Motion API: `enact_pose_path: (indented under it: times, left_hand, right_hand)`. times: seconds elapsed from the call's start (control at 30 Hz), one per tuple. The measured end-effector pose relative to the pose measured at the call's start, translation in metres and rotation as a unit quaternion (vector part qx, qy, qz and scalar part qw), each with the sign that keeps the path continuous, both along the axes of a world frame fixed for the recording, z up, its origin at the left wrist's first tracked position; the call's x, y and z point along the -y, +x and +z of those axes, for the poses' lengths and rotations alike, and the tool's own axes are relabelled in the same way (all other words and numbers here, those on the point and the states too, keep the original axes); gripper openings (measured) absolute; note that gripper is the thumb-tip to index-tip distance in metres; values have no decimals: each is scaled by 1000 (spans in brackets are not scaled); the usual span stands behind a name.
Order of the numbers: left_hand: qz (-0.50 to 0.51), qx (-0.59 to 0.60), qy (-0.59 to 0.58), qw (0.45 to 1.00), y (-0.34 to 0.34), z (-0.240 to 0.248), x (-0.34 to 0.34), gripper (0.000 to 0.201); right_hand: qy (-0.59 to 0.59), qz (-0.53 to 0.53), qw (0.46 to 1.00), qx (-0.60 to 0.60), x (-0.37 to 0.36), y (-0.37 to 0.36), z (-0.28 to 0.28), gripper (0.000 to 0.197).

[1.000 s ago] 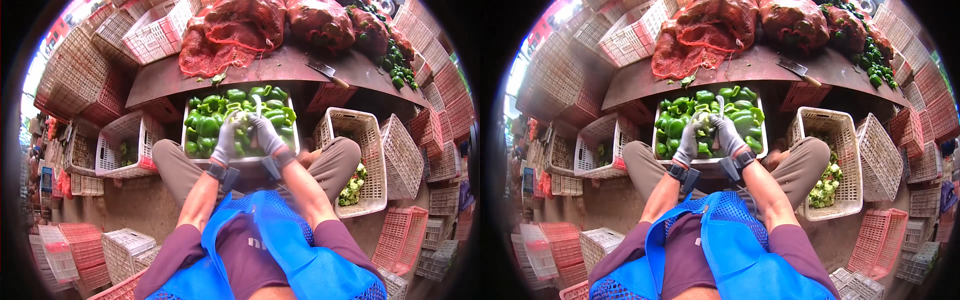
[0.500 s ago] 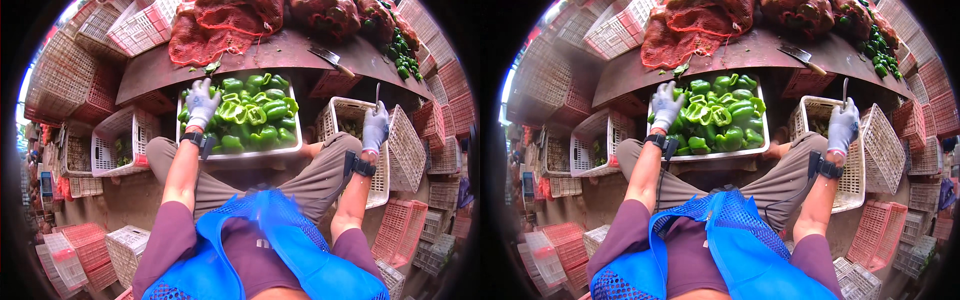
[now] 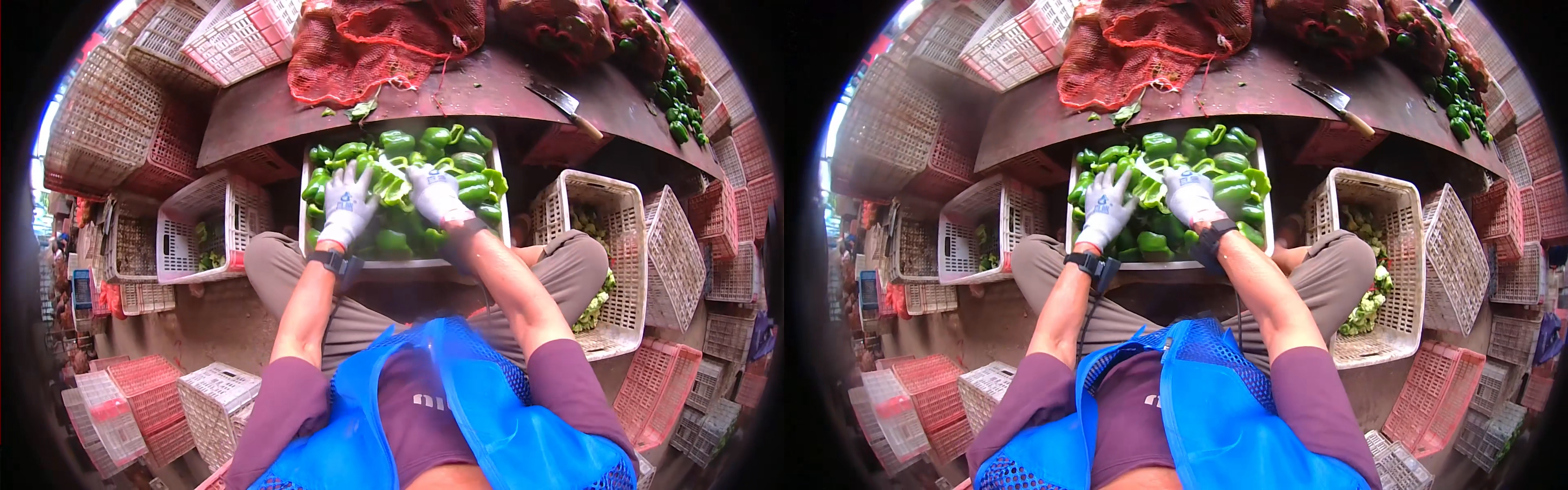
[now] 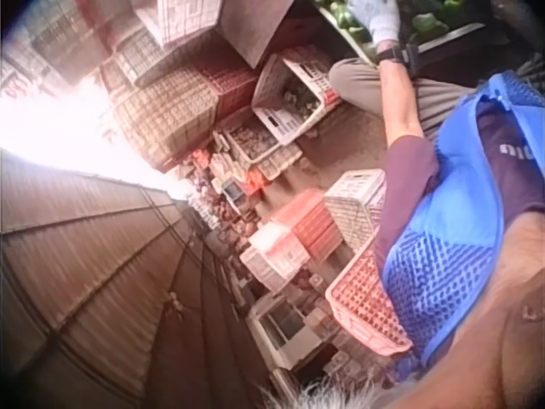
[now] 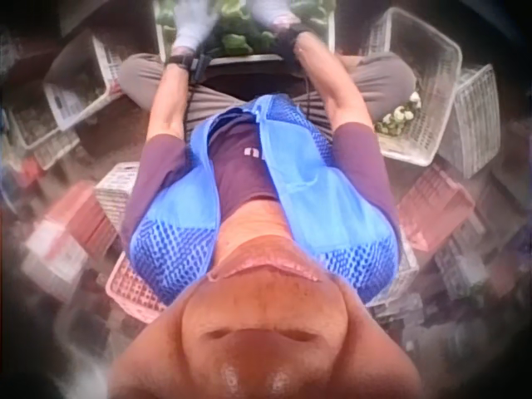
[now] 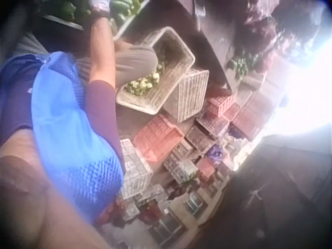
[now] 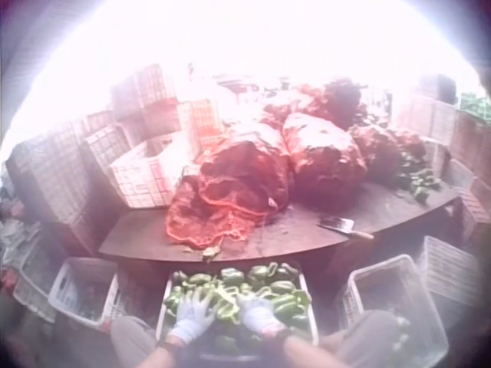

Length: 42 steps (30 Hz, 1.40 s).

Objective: Sorting, trimming, and cleaning green bell peppers into crates and bags.

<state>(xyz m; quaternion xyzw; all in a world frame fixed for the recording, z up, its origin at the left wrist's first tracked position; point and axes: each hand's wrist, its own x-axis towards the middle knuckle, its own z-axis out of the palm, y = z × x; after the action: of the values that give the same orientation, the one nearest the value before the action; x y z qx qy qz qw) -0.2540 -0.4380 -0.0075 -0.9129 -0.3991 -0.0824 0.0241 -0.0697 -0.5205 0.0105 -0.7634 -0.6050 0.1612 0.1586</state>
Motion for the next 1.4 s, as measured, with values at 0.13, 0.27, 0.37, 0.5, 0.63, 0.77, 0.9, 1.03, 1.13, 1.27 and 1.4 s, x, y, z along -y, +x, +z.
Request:
enact_pose_path:
  times: [0.13, 0.27, 0.37, 0.5, 0.63, 0.77, 0.9, 1.03, 1.13, 1.27, 1.4]
  left_hand:
    - [-39, 13, 10, 999, -12, -1, 21, 57]
    - [-61, 3, 22, 998, -15, -3, 27, 54]
    - [-55, 39, 19, 998, -18, -6, 25, 51]
    - [-14, 203, -44, 978, -24, -2, 25, 56]
    - [25, 512, -428, 745, -3, 18, 49, 68]
    - [23, 607, -616, 501, 3, 27, 90, 63]
    - [47, 533, -505, 677, 6, 10, 107, 72]
    - [48, 555, -575, 600, 21, 14, 113, 71]
    - [55, 615, -629, 473, 23, 24, 109, 69]
    - [-53, 374, -481, 791, 53, 43, 114, 68]
    - [-266, 204, -233, 913, 106, 41, 138, 64]
  right_hand:
    - [-5, 18, 998, 53, -4, -15, -12, 21]
    - [16, 49, 995, 83, -10, -12, -28, 17]
    - [45, 37, 995, 76, -4, -4, -21, 15]
    - [64, -61, 996, -22, 4, 3, 24, 14]
    - [64, -114, 960, -248, 23, 8, 20, 21]
    - [54, -159, 943, -286, 46, -58, 17, 22]
    - [-7, -183, 933, -310, 66, -64, 6, 23]
    - [-9, -190, 909, -371, 76, -46, -12, 25]
    - [122, -253, 732, -620, 77, -27, 4, 14]
    - [318, -314, 749, -489, 103, 65, 42, 7]
    - [467, -393, 642, -464, 147, 152, 75, 9]
